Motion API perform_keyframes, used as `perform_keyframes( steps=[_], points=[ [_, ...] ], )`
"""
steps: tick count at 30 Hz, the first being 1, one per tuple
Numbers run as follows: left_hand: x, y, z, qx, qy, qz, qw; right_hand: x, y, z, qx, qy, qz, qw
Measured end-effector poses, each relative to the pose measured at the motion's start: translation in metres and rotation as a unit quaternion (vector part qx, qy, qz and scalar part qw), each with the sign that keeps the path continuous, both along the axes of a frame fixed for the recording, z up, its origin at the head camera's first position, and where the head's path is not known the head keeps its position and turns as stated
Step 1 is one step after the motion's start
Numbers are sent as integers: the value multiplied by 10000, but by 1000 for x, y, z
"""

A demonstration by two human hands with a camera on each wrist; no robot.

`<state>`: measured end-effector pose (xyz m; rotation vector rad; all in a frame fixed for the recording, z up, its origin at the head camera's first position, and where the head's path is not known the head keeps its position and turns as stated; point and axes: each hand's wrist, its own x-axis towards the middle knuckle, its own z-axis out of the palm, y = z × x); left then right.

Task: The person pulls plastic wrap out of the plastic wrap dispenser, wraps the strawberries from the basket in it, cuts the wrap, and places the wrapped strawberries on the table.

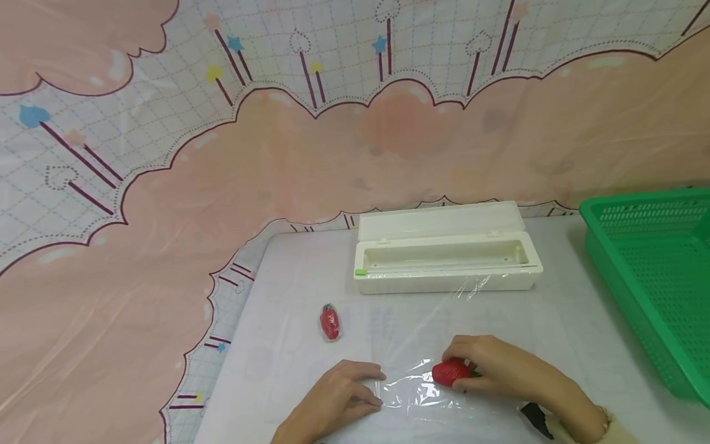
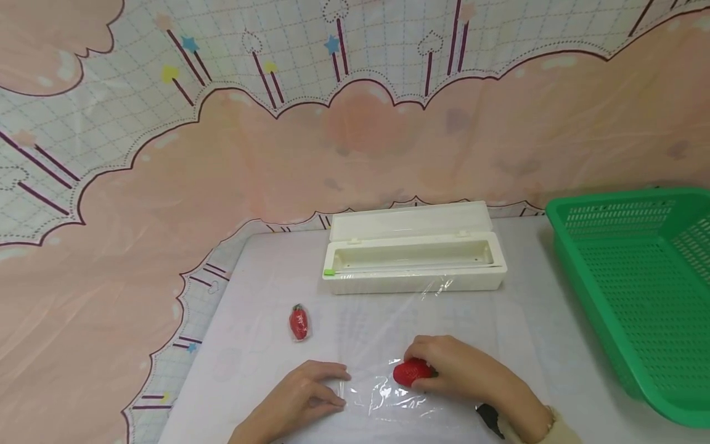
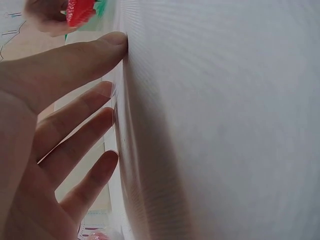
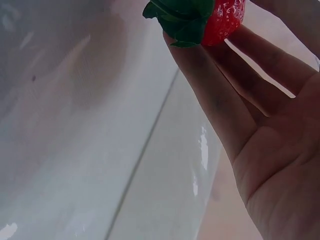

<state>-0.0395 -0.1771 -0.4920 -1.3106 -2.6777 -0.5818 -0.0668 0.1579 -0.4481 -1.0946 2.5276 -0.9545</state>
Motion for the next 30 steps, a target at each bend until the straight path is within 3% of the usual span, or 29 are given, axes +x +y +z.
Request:
perform_keyframes(
  steps=[8,13,30],
  points=[
    [-1,0,1,-115,-233,55,9996,-1,-7,-6,-61,86,282,9995],
    [-1,0,1,-88,-165,19,9998,-2,-11,-10,9,-68,353,9994],
    [-1,-1,-1,-83,-265,21,9996,-3,-14,-16,307,-253,185,9990]
  ],
)
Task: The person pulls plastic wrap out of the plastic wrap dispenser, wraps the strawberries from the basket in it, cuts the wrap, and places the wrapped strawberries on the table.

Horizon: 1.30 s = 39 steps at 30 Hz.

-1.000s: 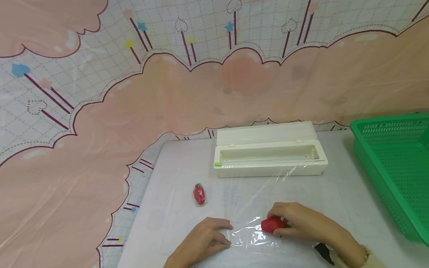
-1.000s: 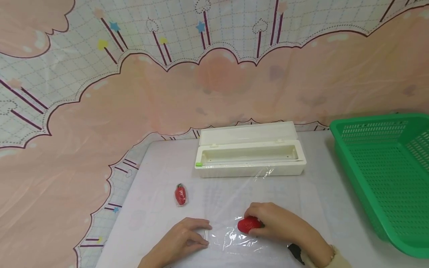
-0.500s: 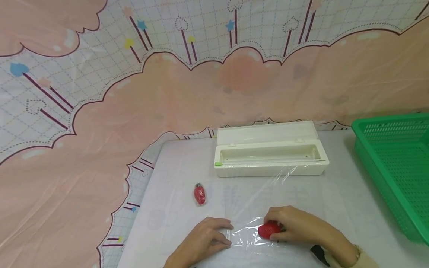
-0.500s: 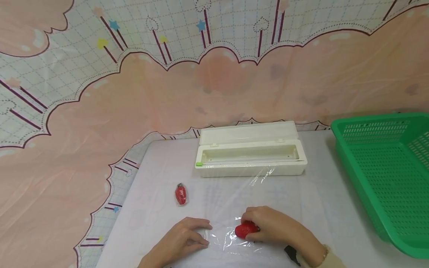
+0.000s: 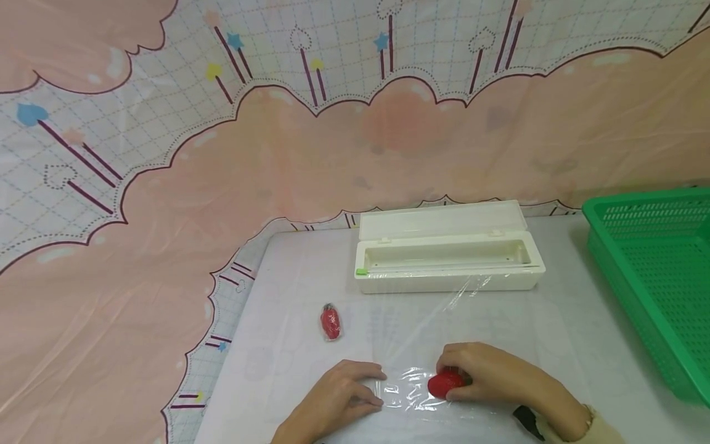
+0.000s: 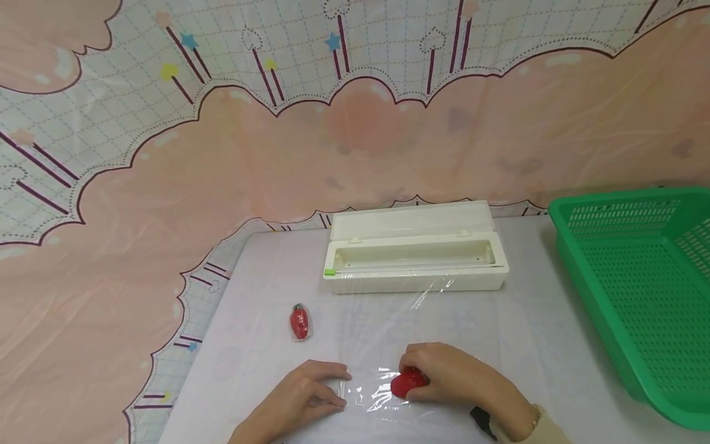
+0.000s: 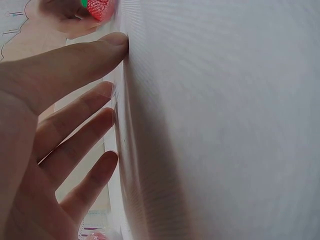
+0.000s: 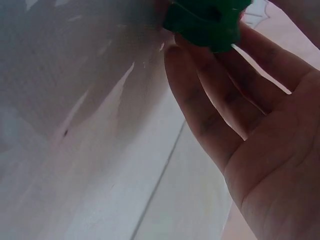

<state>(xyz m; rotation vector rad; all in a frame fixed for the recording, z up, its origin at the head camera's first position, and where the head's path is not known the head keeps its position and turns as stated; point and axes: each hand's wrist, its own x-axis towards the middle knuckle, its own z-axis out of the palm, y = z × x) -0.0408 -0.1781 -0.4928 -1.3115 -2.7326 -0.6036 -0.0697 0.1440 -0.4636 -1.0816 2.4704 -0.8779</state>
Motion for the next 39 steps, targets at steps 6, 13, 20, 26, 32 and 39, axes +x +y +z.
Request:
perform_keyframes(
  steps=[6,13,20,26,32,39],
  points=[
    [0,0,1,5,28,-6,10000,2,6,1,123,760,-17,9970],
    [0,0,-1,28,26,-2,10000,2,25,11,372,871,-421,9946],
    [-2,0,-2,118,178,-72,9997,3,50,12,276,585,-515,9966],
    [-1,1,-1,84,166,-40,9998,7,72,2,14,678,-346,9971],
    [-1,1,-1,46,164,-26,9999,13,92,-11,-352,1285,-60,9911],
    [-2,0,-2,50,3,-5,10000,16,104,-23,-495,1360,174,9893]
  ],
)
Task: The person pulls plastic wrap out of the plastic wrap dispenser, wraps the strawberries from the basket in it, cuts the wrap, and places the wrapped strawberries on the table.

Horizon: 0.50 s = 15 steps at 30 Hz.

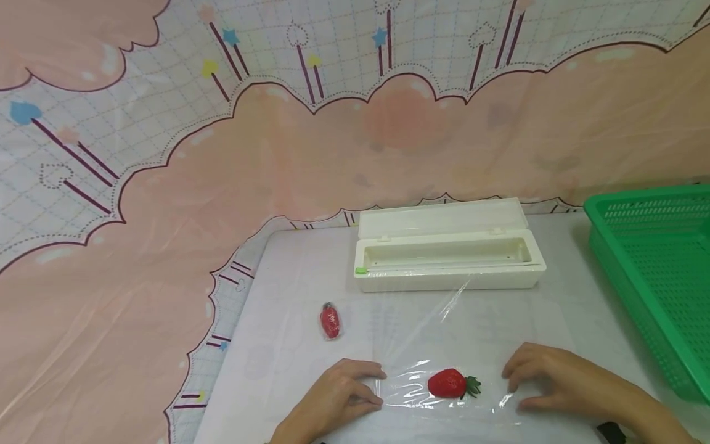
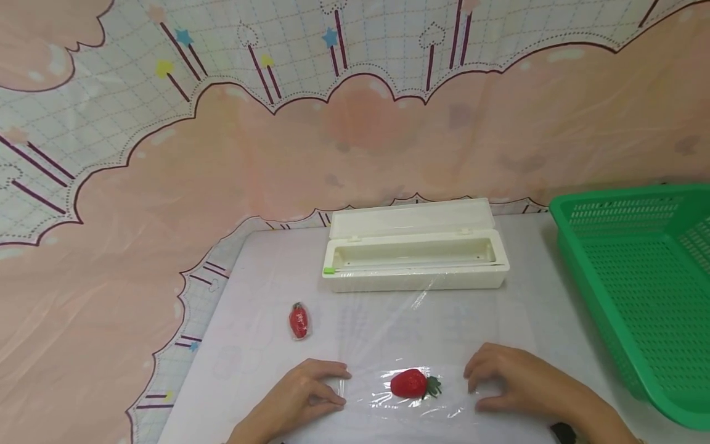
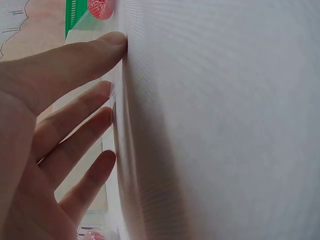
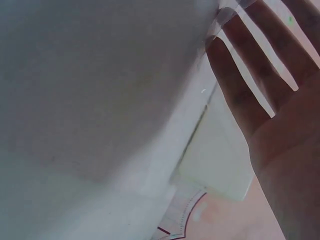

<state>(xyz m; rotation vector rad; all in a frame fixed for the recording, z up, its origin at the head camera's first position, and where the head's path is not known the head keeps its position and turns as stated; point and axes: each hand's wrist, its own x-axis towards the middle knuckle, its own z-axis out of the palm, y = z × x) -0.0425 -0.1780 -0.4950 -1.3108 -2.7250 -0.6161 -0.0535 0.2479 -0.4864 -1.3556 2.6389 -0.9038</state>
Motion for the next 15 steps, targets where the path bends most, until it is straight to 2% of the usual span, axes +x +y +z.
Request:
perform_keyframes(
  steps=[3,12,15],
  points=[
    [1,-1,0,-28,-75,18,10000,1,3,-4,-116,86,149,9998],
    [0,-1,-1,22,-126,27,9999,5,12,-11,-190,96,205,9996],
    [0,-1,-1,36,-154,47,9999,6,15,-12,-197,-189,251,9993]
  ],
)
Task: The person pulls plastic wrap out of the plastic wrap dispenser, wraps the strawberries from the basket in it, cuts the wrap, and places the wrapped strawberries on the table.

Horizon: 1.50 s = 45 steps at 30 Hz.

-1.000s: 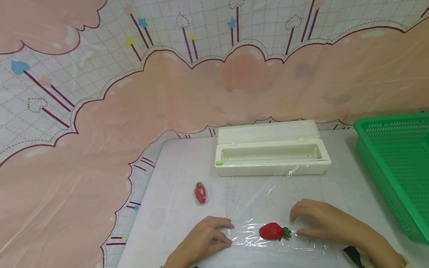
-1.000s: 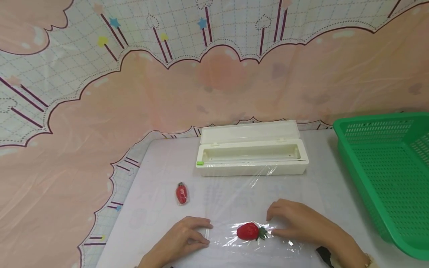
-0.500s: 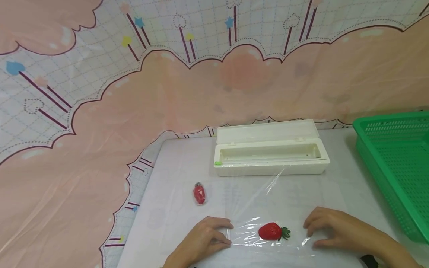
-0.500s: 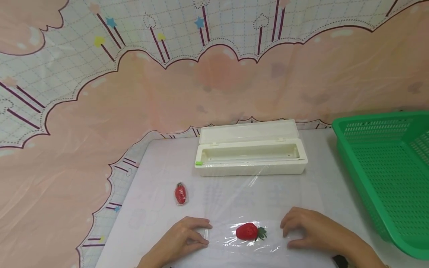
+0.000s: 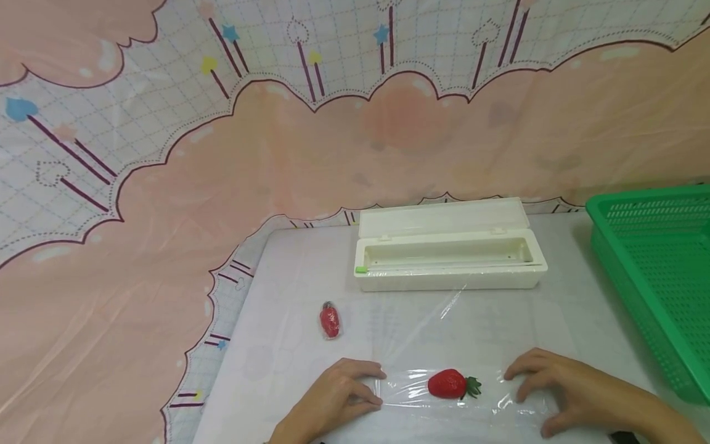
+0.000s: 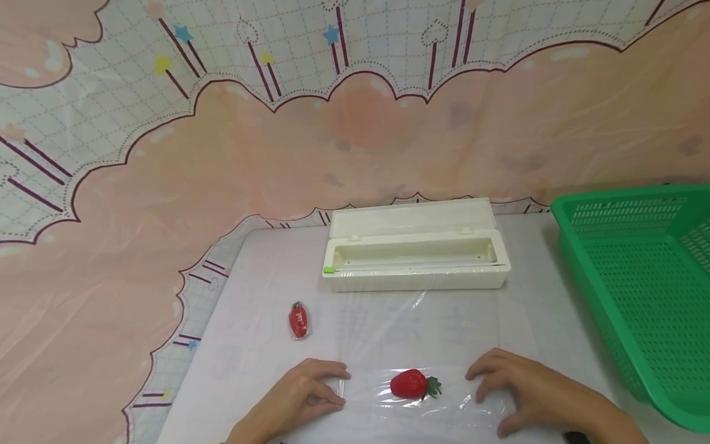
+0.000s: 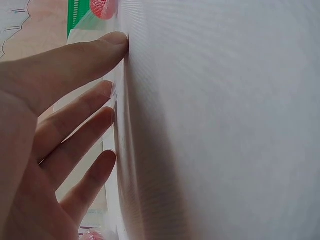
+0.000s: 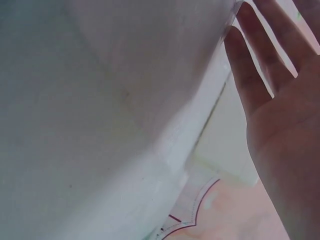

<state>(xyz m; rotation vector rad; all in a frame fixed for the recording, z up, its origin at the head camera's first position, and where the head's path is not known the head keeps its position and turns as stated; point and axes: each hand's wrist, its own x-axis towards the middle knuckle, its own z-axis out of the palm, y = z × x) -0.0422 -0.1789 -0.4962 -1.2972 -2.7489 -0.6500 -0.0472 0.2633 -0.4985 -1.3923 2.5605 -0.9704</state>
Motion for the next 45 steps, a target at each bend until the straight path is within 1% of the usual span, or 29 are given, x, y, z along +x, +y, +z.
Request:
perform_keyframes(
  steps=[1,3,8,13,15,18,21,26,29,33,38,39,43,45],
  points=[
    [0,0,0,6,5,-2,10000,0,1,0,21,-112,1,9999],
    [1,-1,-1,18,51,-18,10000,1,2,-1,36,-190,18,9998],
    [0,-1,-3,65,165,-61,9998,0,3,-3,7,-186,70,9998],
    [-2,-1,-2,32,11,-39,10000,-2,1,-4,-257,-138,88,9995],
    [-2,-1,-1,9,-44,-21,10000,-2,2,-4,-351,-184,90,9992],
    [-2,-1,0,-9,-76,-22,10000,-1,4,-3,-347,-566,62,9978],
    [-2,-1,1,-1,-157,-13,9999,1,8,0,-192,-997,-54,9948],
    [-3,-1,3,131,-260,-44,9996,-1,10,5,62,-1708,-181,9851],
    [-4,-1,3,228,-231,-119,9994,-3,10,8,84,-1967,-155,9803],
    [-5,-1,4,242,-318,-131,9991,-3,10,11,40,-2020,-94,9793],
    [-4,-1,7,154,-585,20,9982,-5,10,13,33,-2174,-52,9761],
    [-4,-1,8,151,-616,48,9980,-6,10,13,27,-2142,-31,9768],
    [-3,-1,9,93,-790,193,9966,-5,12,12,6,-1801,103,9836],
    [-3,0,11,-8,-994,305,9946,-5,11,11,10,-1671,100,9859]
  ],
)
